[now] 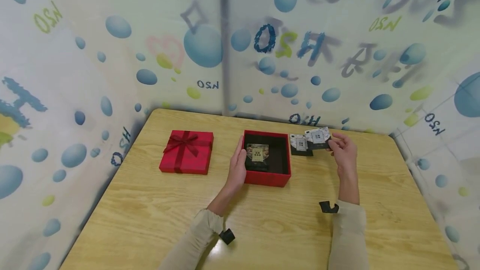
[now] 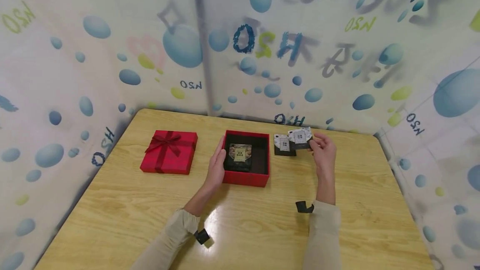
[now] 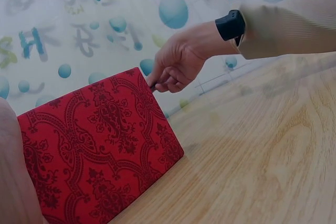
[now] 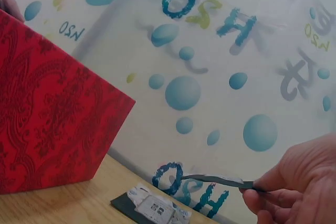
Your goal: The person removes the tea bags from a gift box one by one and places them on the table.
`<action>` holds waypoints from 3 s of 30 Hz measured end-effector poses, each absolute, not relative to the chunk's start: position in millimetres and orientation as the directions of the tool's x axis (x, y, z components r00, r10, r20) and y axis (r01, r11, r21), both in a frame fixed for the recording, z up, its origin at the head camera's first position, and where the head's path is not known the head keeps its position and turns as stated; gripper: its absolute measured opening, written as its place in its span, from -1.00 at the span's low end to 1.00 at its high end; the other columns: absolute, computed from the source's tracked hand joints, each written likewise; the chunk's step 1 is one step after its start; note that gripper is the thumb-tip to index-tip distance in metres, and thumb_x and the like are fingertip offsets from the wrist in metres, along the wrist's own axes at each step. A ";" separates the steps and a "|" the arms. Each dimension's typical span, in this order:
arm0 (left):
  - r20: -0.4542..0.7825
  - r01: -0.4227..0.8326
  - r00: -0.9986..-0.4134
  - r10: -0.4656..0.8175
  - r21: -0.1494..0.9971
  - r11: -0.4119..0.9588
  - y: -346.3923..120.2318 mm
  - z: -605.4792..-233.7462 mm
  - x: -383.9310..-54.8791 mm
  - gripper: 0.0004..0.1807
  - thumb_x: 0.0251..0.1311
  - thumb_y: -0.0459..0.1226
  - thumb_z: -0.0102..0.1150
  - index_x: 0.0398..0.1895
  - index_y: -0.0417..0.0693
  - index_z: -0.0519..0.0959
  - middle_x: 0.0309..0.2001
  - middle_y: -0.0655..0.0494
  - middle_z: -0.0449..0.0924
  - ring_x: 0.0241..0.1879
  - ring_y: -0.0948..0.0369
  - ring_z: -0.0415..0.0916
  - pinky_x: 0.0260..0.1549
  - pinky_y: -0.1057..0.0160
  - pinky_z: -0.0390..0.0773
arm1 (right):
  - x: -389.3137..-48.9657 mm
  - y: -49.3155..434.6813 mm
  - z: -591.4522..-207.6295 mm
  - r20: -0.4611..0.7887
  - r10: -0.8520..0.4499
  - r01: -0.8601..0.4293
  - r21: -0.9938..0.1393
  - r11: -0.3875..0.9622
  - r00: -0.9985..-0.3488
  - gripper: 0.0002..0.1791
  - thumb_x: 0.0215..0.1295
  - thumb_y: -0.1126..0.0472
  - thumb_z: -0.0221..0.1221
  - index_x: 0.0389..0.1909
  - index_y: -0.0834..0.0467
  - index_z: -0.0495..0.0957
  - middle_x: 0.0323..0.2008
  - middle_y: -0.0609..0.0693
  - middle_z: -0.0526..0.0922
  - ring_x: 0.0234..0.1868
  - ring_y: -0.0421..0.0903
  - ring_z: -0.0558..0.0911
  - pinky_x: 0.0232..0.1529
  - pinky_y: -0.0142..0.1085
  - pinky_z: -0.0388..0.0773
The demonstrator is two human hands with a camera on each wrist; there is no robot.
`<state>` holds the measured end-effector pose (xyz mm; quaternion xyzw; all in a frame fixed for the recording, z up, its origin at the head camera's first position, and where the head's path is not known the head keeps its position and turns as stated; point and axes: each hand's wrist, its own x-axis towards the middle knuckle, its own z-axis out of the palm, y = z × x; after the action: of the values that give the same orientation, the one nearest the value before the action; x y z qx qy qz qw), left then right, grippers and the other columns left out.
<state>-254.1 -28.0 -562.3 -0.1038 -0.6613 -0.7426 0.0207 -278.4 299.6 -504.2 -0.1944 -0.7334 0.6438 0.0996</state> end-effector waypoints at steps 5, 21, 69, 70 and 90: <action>0.181 0.167 -0.978 0.107 0.978 -0.128 -28.1 -561.5 -253.8 -0.40 0.70 -0.34 -0.46 0.72 -0.05 -0.13 0.71 -0.03 -0.17 0.67 0.14 -0.24 0.61 -0.01 -0.17 | -281.3 307.6 -515.0 -0.123 0.452 0.159 -0.986 0.043 -0.884 -0.56 0.55 0.36 0.11 0.38 0.33 0.42 -0.35 -0.31 0.65 -0.48 -0.31 0.63 -0.42 -0.48 0.48; 0.171 0.157 -0.980 0.101 0.979 -0.132 -27.8 -562.8 -253.9 -0.39 0.70 -0.33 -0.45 0.72 -0.05 -0.14 0.71 -0.04 -0.17 0.67 0.14 -0.22 0.61 -0.02 -0.15 | -282.1 327.1 -546.3 -0.161 0.552 0.250 -0.964 0.088 -0.818 -0.46 0.44 0.42 0.23 0.41 0.32 0.42 -0.18 -0.12 0.66 -0.33 -0.41 0.54 -0.30 -0.58 0.54; 0.182 0.167 -0.978 0.104 0.977 -0.133 -28.9 -562.0 -251.0 -0.40 0.72 -0.31 -0.44 0.72 -0.04 -0.13 0.71 0.03 -0.19 0.67 0.11 -0.28 0.61 -0.05 -0.16 | -279.5 312.8 -564.5 0.000 0.586 0.308 -0.850 0.426 -0.810 -0.50 0.47 0.36 0.11 0.38 0.43 0.41 0.20 0.41 0.51 0.19 0.24 0.51 0.20 0.06 0.47; 0.181 0.167 -0.978 0.105 0.977 -0.132 -28.8 -561.7 -251.1 -0.40 0.72 -0.30 -0.43 0.72 -0.03 -0.13 0.71 0.06 -0.19 0.67 0.11 -0.28 0.61 -0.04 -0.15 | -279.1 312.5 -563.6 -0.001 0.587 0.309 -0.852 0.424 -0.809 -0.50 0.47 0.35 0.10 0.38 0.42 0.42 0.20 0.40 0.51 0.19 0.23 0.51 0.19 0.05 0.47; 0.181 0.166 -0.978 0.101 0.976 -0.139 -28.2 -560.0 -251.0 -0.40 0.72 -0.26 -0.42 0.72 0.00 -0.13 0.71 0.10 -0.18 0.67 0.16 -0.26 0.61 0.00 -0.14 | -279.2 313.8 -547.6 0.015 0.555 0.271 -0.861 0.430 -0.832 -0.55 0.61 0.08 0.01 0.20 0.37 0.54 0.14 0.26 0.57 0.02 -0.01 0.54 -0.20 -0.45 0.41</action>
<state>-251.0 -28.2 -560.0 -0.1017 -0.6557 -0.7478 0.0218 -279.2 313.8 -547.6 -0.2483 -0.8320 0.4728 0.1503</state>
